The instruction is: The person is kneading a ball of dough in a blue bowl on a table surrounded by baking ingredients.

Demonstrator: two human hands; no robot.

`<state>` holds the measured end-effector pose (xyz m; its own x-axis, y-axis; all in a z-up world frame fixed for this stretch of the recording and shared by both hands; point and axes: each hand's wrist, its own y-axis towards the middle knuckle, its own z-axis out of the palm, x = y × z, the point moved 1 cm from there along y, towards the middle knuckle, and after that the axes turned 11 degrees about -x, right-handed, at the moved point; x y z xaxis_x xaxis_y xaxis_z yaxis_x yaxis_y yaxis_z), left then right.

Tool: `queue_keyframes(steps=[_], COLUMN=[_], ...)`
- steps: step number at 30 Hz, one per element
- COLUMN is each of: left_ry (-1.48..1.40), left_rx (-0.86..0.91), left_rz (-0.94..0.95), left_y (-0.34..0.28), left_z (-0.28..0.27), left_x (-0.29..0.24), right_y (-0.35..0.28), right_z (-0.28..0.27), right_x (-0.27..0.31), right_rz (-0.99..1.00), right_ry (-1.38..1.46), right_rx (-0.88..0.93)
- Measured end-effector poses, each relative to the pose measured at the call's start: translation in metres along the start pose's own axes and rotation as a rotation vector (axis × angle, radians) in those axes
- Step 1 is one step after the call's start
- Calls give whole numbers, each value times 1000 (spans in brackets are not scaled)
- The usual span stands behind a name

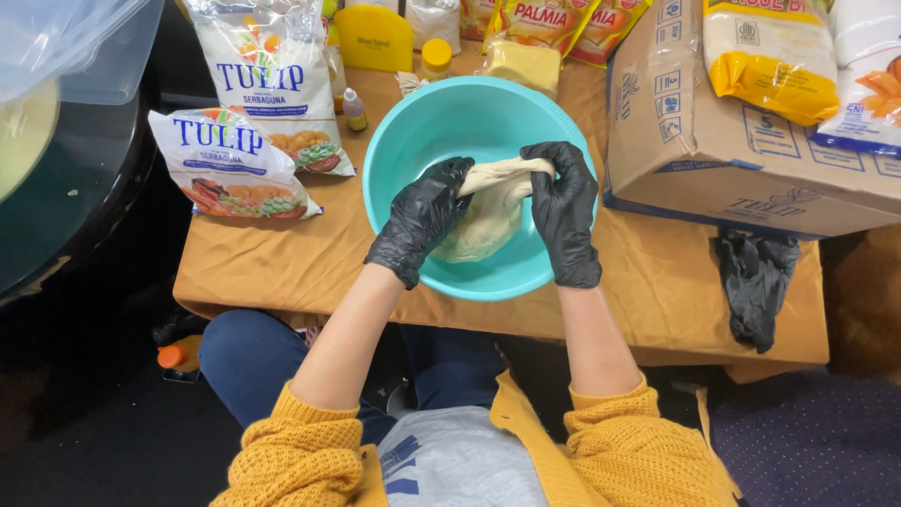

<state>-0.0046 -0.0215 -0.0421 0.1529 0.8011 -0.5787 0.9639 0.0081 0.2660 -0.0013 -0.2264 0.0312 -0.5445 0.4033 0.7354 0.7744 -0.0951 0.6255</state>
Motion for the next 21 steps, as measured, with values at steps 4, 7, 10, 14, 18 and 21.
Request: queue_keyframes(steps=[4,7,10,14,18,21], left_ry=[-257,-282,-296,-470,-376,-303], left_rx=[4,31,46,42,138,281], left_rz=[41,40,16,-275,-446,-533], left_y=[0,3,1,4,5,6], left_z=[-14,-19,-25,-37,-17,-18], left_x=[0,-3,-6,-8,15,17], right_y=[0,-1,-10,-37,-16,0], right_z=[-3,-13,-25,-13,28,52], right_x=[9,57,88,32,39,42], right_rz=[80,205,336,192,48,193], right_ry=[52,78,81,-207,-469,-617], right_rx=[114,263,407,587,603,717])
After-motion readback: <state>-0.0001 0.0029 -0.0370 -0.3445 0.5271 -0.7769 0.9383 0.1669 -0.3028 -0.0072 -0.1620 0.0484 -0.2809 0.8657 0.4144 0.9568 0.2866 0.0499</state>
